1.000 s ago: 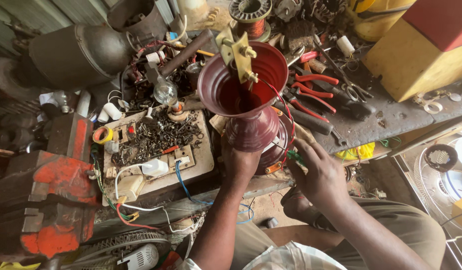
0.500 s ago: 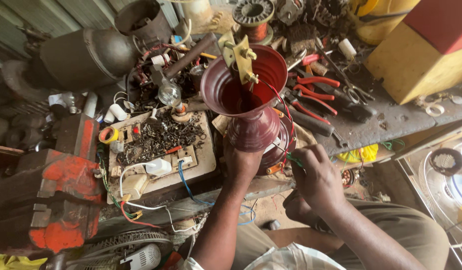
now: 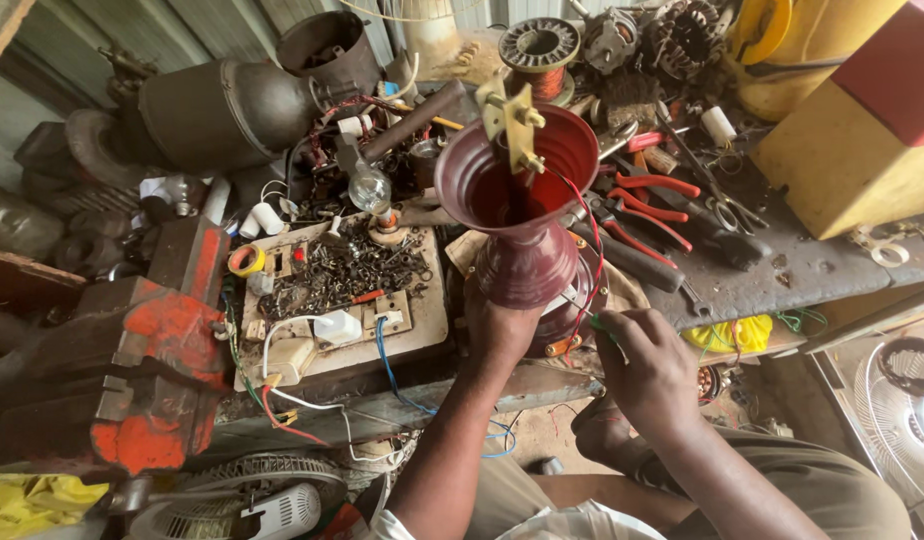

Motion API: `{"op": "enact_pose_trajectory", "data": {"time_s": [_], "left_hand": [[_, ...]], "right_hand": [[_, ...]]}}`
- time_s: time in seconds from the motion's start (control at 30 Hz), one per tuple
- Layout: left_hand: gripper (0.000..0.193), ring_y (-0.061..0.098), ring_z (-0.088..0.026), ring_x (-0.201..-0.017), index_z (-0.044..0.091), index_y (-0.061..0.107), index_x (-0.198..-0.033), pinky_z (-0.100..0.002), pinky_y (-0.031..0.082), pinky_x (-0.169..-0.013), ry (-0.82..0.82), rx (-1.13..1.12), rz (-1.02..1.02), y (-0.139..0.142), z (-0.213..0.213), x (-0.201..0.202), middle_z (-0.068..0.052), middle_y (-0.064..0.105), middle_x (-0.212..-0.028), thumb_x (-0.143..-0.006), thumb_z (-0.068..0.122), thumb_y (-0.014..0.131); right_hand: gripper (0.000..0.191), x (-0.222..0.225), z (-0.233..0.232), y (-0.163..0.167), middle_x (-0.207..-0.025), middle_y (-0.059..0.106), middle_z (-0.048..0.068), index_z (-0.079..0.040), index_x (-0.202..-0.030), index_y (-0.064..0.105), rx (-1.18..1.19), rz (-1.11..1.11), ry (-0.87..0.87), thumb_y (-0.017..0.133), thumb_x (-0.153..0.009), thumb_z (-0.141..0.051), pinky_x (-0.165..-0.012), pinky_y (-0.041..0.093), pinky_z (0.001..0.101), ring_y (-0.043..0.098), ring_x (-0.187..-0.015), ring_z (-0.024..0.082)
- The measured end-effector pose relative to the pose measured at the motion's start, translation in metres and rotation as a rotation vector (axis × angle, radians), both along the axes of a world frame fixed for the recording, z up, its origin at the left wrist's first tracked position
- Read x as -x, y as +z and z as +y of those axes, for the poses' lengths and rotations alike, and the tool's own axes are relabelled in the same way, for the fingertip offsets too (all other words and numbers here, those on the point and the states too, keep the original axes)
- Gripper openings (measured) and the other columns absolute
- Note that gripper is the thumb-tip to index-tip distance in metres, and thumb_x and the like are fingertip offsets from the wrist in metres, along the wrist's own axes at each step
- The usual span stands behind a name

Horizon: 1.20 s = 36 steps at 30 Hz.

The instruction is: The person works on a red horn speaker at a cluttered workbench, threading a red wire through the horn and twisting it to a terminal. They cut and strip the wire with scissors, reposition the speaker, and press and adjust its base and wiring connections by hand.

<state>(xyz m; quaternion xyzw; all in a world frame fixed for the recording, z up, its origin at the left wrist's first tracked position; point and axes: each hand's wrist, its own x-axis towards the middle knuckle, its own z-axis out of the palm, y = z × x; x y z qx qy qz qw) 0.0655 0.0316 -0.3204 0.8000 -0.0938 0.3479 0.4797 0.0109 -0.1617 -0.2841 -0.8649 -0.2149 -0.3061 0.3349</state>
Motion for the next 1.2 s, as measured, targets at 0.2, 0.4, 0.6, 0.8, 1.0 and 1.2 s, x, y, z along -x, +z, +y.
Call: {"op": "enact_pose_trajectory", "data": {"time_s": [0.2,0.4,0.6,0.8,1.0,1.2], "left_hand": [[0.074,0.066,-0.028,-0.121,0.003,0.054,-0.138,-0.042,0.051,-0.106,-0.008,-0.007,0.003,-0.005,-0.001,0.000,-0.015,0.067,-0.131,-0.075,0.016,0.090],[0.075,0.066,-0.028,-0.122,0.003,0.054,-0.139,-0.042,0.050,-0.106,-0.021,-0.012,0.019,-0.005,0.000,0.003,-0.015,0.067,-0.132,-0.075,0.017,0.090],[0.077,0.066,-0.028,-0.122,0.003,0.053,-0.140,-0.042,0.050,-0.106,-0.035,0.000,0.079,-0.004,0.010,0.005,-0.016,0.066,-0.132,-0.074,0.017,0.090],[0.062,0.061,-0.030,-0.128,0.002,0.058,-0.136,-0.042,0.045,-0.112,-0.300,-0.233,0.249,-0.004,0.044,-0.010,-0.017,0.064,-0.138,-0.082,0.011,0.087],[0.055,0.064,-0.022,-0.122,0.003,0.063,-0.131,-0.039,0.049,-0.109,-0.447,-0.119,0.627,0.011,0.063,-0.021,-0.009,0.069,-0.131,-0.082,0.010,0.085],[0.057,0.068,-0.019,-0.121,0.004,0.063,-0.132,-0.038,0.053,-0.110,-0.620,0.018,0.556,0.025,0.061,-0.014,-0.006,0.070,-0.131,-0.079,0.004,0.086]], "right_hand": [[0.017,-0.005,-0.002,0.002,-0.092,0.070,0.012,-0.009,-0.106,0.072,0.052,0.234,-0.037,0.072,-0.092,-0.019,-0.063,0.053,0.0461,0.069,-0.078,0.037],[0.026,0.003,-0.010,-0.004,-0.103,0.067,0.014,-0.005,-0.110,0.064,-0.085,0.247,0.079,0.072,-0.089,-0.016,-0.066,0.054,0.0456,0.070,-0.082,0.037],[0.023,0.021,-0.034,-0.024,-0.099,0.067,0.012,-0.008,-0.106,0.065,-0.113,0.240,0.058,0.074,-0.085,-0.010,-0.068,0.055,0.0440,0.069,-0.085,0.036],[0.020,0.030,-0.046,-0.042,-0.096,0.067,0.009,-0.009,-0.103,0.067,-0.102,0.260,0.052,0.075,-0.085,-0.013,-0.067,0.055,0.0420,0.068,-0.081,0.033],[0.019,0.027,-0.048,-0.039,-0.099,0.067,0.008,-0.009,-0.104,0.068,-0.073,0.212,0.086,0.075,-0.087,-0.014,-0.065,0.055,0.0401,0.069,-0.083,0.030],[0.022,0.027,-0.045,-0.038,-0.097,0.067,0.007,-0.010,-0.106,0.069,-0.103,0.228,0.116,0.076,-0.086,-0.016,-0.064,0.056,0.0395,0.070,-0.081,0.028]]}}
